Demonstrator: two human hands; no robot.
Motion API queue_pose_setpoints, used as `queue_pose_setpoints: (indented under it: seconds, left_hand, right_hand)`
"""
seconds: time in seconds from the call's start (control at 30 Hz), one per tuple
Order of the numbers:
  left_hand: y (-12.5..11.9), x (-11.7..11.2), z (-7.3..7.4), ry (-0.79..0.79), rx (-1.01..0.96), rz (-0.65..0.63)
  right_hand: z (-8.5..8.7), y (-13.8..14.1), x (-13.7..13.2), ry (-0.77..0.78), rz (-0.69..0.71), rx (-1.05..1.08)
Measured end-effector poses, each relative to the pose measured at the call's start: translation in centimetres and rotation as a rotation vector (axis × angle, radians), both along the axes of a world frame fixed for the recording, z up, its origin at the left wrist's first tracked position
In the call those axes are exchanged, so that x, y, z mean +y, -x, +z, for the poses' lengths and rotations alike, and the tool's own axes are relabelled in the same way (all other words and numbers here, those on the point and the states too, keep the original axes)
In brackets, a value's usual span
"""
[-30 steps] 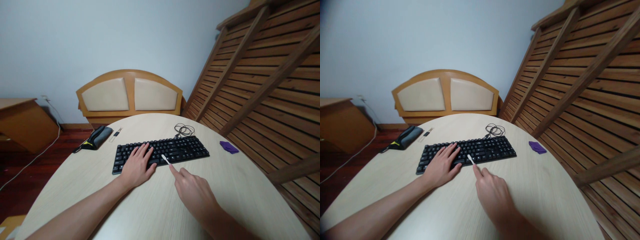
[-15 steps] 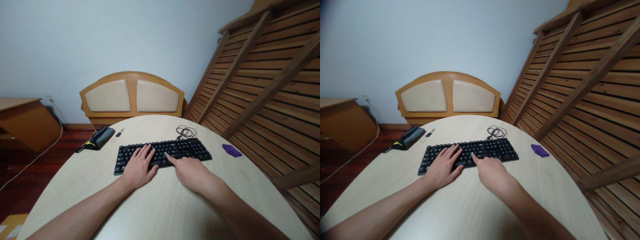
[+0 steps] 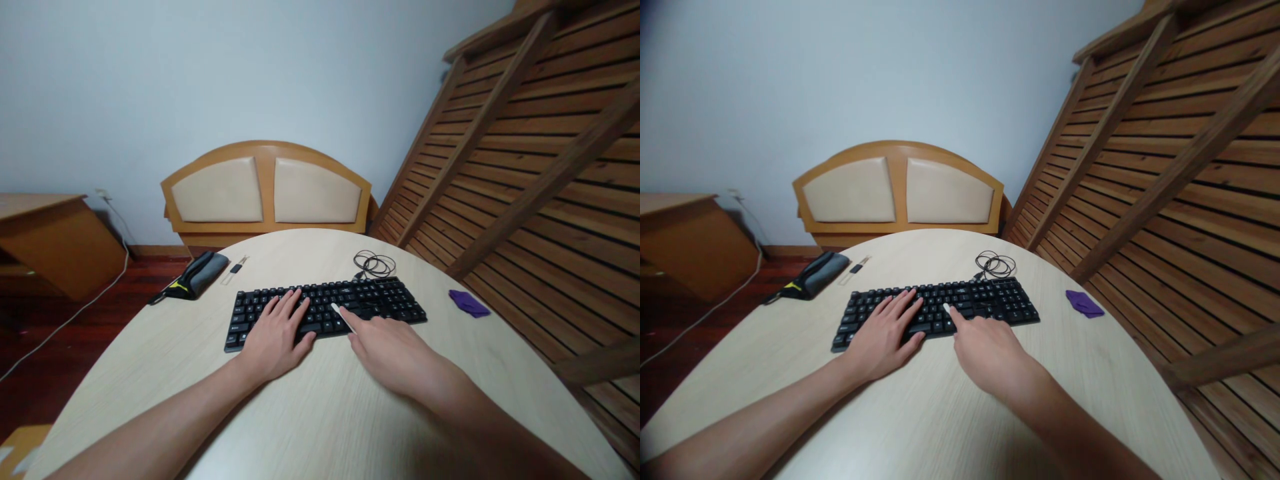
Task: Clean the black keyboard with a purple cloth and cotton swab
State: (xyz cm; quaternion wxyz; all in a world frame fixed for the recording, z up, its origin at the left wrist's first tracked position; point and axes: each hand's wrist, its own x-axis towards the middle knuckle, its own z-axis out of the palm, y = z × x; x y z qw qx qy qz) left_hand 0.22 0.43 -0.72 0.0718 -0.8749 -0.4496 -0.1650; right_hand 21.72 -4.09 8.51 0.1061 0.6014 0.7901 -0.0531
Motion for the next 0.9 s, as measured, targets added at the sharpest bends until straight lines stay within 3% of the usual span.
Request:
queue_pose_setpoints:
  seconds: [0.47, 0.9]
  left_hand:
    - [0.0, -0.1, 0.1, 0.013, 0.003, 0.004]
    - [0.1, -0.1, -0.1, 0.007, -0.022, -0.003]
  right_hand:
    - [-1.0, -0.2, -0.9, 0.096, 0.212, -0.047]
    - [-0.7, 0.1, -1.1, 0.071, 0.216, -0.069]
